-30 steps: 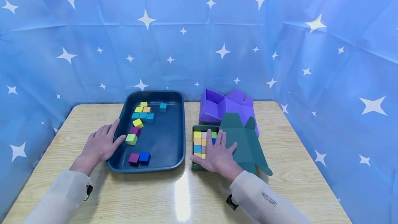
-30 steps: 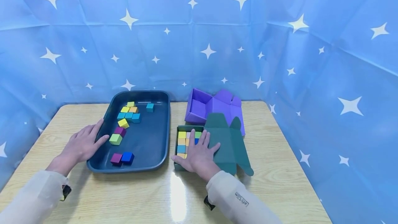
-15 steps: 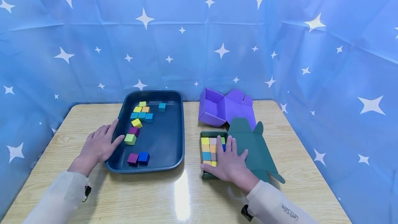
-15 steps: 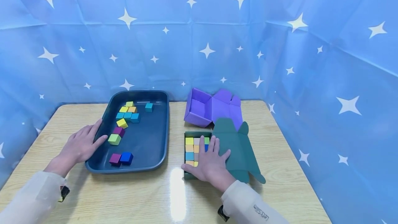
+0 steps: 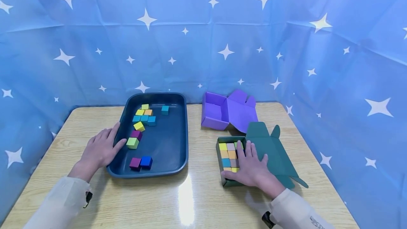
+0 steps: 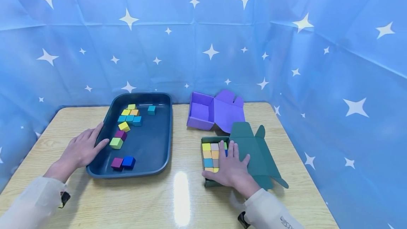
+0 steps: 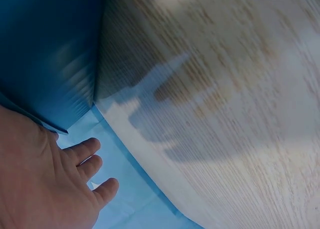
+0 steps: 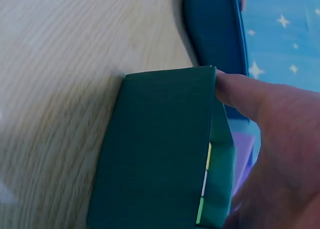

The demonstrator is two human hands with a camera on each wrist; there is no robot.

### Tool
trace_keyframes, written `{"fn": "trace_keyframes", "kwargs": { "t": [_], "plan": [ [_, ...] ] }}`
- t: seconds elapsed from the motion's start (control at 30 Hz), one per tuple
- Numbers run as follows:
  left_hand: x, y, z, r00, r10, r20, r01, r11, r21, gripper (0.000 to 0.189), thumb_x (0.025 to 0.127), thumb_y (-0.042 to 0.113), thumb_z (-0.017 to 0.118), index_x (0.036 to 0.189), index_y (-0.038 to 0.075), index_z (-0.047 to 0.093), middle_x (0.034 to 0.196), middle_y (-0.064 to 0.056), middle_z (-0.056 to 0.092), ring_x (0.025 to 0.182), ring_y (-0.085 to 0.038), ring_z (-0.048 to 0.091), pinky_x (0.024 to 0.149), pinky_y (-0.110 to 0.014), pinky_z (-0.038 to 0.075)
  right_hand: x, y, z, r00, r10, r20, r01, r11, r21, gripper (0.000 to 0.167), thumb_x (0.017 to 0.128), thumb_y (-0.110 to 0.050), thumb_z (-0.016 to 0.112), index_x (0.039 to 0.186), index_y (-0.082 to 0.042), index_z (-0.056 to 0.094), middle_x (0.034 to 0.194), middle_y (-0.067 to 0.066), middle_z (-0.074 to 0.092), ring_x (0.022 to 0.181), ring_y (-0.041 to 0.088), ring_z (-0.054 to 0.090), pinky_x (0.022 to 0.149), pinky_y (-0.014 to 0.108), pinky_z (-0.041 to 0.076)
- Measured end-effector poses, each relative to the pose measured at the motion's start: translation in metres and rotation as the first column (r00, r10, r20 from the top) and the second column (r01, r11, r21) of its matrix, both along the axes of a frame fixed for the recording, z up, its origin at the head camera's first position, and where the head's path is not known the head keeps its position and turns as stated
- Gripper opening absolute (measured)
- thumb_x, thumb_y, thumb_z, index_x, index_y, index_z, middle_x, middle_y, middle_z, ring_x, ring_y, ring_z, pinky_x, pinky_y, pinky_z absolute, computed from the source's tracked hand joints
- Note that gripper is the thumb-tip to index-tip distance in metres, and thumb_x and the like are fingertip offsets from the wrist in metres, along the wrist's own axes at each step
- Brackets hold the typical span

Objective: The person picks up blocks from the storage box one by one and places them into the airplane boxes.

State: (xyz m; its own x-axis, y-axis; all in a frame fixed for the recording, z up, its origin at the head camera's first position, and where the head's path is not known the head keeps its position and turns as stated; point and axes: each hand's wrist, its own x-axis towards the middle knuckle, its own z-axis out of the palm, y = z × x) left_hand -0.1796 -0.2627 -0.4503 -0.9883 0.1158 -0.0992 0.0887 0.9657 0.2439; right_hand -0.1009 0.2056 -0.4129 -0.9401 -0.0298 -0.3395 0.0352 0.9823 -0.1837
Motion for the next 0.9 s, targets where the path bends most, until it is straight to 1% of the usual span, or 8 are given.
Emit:
{"fn": "trace_keyframes", "kwargs": {
  "t": [0.23,0.4,0.57,0.67,0.77,0.9],
  "plan": [
    [0.0,-0.001,-0.001,1.0,0.0,0.001,0.0,1.0,0.008,0.081,0.099,0.061,0.029,0.157,0.011,-0.001,0.152,-0.034,0.023,0.137,-0.055,0.021,0.109,-0.074,0.016,0.0,0.024,0.001,1.0,-0.005,-0.023,0.004,0.999,-0.044,0.127,0.073,-0.075,0.063,0.155,0.0,0.003,0.159,0.032,0.002,0.147,0.05,0.004,0.111,0.074,0.002],
    [0.0,-0.001,-0.001,1.0,0.001,0.005,-0.001,1.0,0.012,0.081,0.099,0.061,0.028,0.157,0.012,-0.001,0.152,-0.034,0.023,0.138,-0.055,0.02,0.109,-0.074,0.016,0.0,0.04,0.002,1.0,0.004,-0.024,-0.005,0.998,-0.062,0.127,0.075,-0.071,0.065,0.154,0.004,0.001,0.157,0.035,0.002,0.145,0.054,0.003,0.114,0.07,0.006],
    [0.001,-0.002,0.0,1.0,0.002,0.013,-0.003,1.0,0.02,0.081,0.099,0.061,0.027,0.157,0.012,-0.002,0.152,-0.034,0.022,0.138,-0.055,0.019,0.11,-0.074,0.015,-0.002,0.052,0.003,0.999,0.019,-0.033,-0.022,0.997,-0.071,0.128,0.074,-0.068,0.068,0.152,0.009,0.002,0.155,0.04,0.003,0.143,0.058,0.006,0.113,0.07,0.014],
    [0.001,-0.002,0.0,1.0,0.001,0.015,-0.002,1.0,0.019,0.081,0.1,0.061,0.027,0.157,0.012,-0.002,0.153,-0.034,0.022,0.138,-0.055,0.019,0.11,-0.074,0.015,-0.003,0.057,0.005,1.0,0.016,-0.022,-0.018,0.996,-0.083,0.128,0.074,-0.066,0.069,0.151,0.01,0.001,0.154,0.041,0.003,0.142,0.058,0.006,0.112,0.071,0.015],
    [0.001,-0.002,0.0,1.0,-0.002,0.013,0.002,1.0,0.017,0.08,0.1,0.061,0.026,0.157,0.012,-0.003,0.152,-0.034,0.022,0.139,-0.055,0.018,0.11,-0.073,0.014,-0.006,0.063,0.006,1.0,0.014,-0.008,-0.015,0.996,-0.092,0.128,0.075,-0.064,0.07,0.151,0.011,0.0,0.154,0.041,0.001,0.142,0.059,0.005,0.111,0.072,0.015],
    [0.0,-0.003,-0.002,1.0,-0.002,0.012,0.002,1.0,0.017,0.081,0.099,0.061,0.026,0.157,0.013,-0.003,0.153,-0.034,0.021,0.139,-0.054,0.018,0.11,-0.073,0.014,-0.009,0.07,0.006,1.0,0.016,0.015,-0.014,0.994,-0.113,0.126,0.077,-0.063,0.069,0.151,0.011,-0.002,0.155,0.04,-0.002,0.143,0.057,0.001,0.111,0.073,0.011]
  ]
}}
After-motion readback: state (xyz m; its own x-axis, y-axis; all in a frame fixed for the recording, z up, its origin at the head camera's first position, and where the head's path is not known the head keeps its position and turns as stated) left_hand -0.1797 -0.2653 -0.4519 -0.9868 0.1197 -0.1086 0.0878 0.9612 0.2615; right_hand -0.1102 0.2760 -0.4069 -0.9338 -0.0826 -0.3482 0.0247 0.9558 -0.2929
